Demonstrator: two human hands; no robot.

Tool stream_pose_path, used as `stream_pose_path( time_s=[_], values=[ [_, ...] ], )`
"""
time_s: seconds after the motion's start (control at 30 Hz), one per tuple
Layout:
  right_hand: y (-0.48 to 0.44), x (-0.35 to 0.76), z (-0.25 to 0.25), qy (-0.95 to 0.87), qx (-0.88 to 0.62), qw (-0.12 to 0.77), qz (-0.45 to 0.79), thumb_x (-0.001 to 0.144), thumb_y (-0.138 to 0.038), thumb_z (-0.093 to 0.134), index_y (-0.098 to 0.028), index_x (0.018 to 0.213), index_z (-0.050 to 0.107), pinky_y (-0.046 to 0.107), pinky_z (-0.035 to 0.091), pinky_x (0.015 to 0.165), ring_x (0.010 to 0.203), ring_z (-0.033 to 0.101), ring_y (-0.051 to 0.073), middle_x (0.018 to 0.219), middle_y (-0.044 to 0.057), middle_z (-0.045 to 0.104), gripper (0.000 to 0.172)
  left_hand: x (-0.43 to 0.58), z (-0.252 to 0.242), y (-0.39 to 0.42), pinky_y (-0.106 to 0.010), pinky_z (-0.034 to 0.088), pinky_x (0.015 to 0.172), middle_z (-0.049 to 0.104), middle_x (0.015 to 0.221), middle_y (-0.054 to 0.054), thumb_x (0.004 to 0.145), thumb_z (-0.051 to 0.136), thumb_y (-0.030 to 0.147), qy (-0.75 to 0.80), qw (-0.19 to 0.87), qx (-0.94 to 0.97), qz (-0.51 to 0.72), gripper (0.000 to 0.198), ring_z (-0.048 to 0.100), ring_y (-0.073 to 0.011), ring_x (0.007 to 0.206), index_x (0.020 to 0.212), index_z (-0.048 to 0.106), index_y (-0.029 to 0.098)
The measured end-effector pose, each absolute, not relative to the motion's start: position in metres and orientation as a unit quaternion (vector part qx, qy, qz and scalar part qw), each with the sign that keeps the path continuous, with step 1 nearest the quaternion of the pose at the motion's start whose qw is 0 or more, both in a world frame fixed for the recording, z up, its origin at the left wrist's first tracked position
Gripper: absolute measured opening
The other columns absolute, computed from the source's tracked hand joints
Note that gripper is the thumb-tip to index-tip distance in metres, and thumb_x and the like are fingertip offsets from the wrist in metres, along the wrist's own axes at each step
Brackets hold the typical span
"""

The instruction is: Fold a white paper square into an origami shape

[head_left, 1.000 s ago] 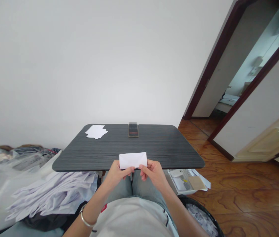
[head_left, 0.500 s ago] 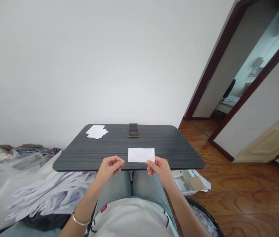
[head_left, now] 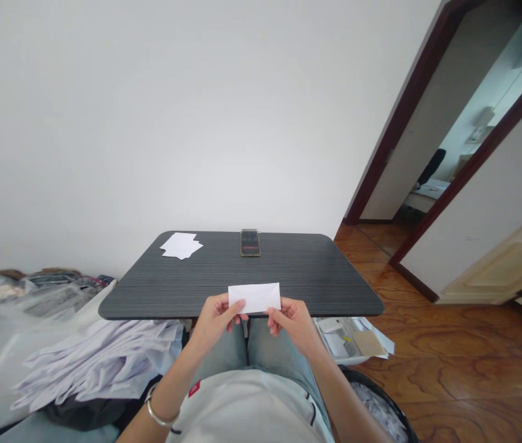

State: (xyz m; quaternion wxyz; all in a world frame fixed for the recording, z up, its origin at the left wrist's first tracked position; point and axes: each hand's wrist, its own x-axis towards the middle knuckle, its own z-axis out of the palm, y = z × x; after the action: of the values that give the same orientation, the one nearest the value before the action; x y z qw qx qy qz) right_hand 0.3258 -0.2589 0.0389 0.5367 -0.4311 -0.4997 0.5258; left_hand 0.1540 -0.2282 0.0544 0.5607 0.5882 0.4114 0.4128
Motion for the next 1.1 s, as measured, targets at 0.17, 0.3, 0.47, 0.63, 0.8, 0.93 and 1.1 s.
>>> stream_pose_path(
  time_s=[0.17,0.3,0.47,0.63,0.8,0.93,1.1],
  values=[
    [-0.257,0.330,0.038,-0.494,-0.439,0.539,0.522,0.067,-0.033,0.064,-0.014,0.057,0.059,0.018,0.041,0.038,0.036,0.048,0.007,0.046,-0.002,0.057,0.023,0.148,0.053,-0.227,-0.016,0.032,0.034,0.062,0.055,-0.003,0.069,0.060,0.042,0.418,0.547,0.596,0.413,0.032,0.046,-0.0081,0.043,0.066,0.059,0.011],
    [-0.256,0.336,0.037,-0.505,-0.436,0.534,0.520,0.069,-0.032,0.063,-0.014,0.063,0.062,0.018,0.042,0.038,0.038,0.050,0.008,0.047,-0.002,0.057,0.020,0.145,0.053,-0.225,-0.016,0.032,0.034,0.062,0.055,-0.004,0.068,0.061,0.042,0.423,0.551,0.586,0.417,0.032,0.046,-0.0081,0.043,0.066,0.059,0.010],
    [-0.256,0.340,0.039,-0.508,-0.436,0.540,0.510,0.071,-0.033,0.062,-0.014,0.066,0.064,0.018,0.043,0.039,0.038,0.051,0.007,0.049,-0.001,0.058,0.020,0.143,0.052,-0.223,-0.015,0.032,0.034,0.062,0.056,-0.003,0.068,0.062,0.039,0.420,0.565,0.565,0.430,0.030,0.045,-0.0071,0.043,0.067,0.059,0.010],
    [-0.255,0.338,0.042,-0.478,-0.427,0.561,0.524,0.072,-0.039,0.060,-0.015,0.076,0.060,0.018,0.043,0.038,0.038,0.052,0.008,0.052,-0.002,0.059,0.024,0.144,0.053,-0.223,-0.016,0.034,0.034,0.062,0.057,-0.004,0.068,0.062,0.040,0.413,0.567,0.564,0.435,0.030,0.046,-0.0075,0.043,0.068,0.060,0.010],
    [-0.255,0.332,0.043,-0.472,-0.416,0.578,0.520,0.070,-0.038,0.063,-0.018,0.091,0.050,0.018,0.043,0.036,0.039,0.052,0.008,0.059,-0.004,0.058,0.032,0.149,0.055,-0.225,-0.017,0.035,0.034,0.062,0.057,-0.004,0.067,0.062,0.040,0.411,0.567,0.569,0.430,0.031,0.047,-0.0081,0.043,0.068,0.060,0.010],
    [-0.256,0.330,0.042,-0.472,-0.415,0.609,0.484,0.070,-0.034,0.063,-0.021,0.091,0.048,0.017,0.043,0.036,0.044,0.053,0.008,0.065,-0.005,0.053,0.029,0.149,0.056,-0.226,-0.016,0.036,0.034,0.062,0.059,-0.005,0.069,0.062,0.040,0.412,0.569,0.573,0.422,0.030,0.047,-0.0078,0.044,0.069,0.060,0.009],
    [-0.259,0.330,0.042,-0.480,-0.424,0.625,0.446,0.073,-0.031,0.061,-0.022,0.097,0.051,0.018,0.044,0.040,0.052,0.056,0.009,0.078,-0.001,0.054,0.028,0.149,0.052,-0.225,-0.016,0.037,0.035,0.062,0.060,-0.005,0.069,0.061,0.040,0.408,0.567,0.584,0.414,0.031,0.047,-0.0078,0.044,0.070,0.060,0.010]
  ],
)
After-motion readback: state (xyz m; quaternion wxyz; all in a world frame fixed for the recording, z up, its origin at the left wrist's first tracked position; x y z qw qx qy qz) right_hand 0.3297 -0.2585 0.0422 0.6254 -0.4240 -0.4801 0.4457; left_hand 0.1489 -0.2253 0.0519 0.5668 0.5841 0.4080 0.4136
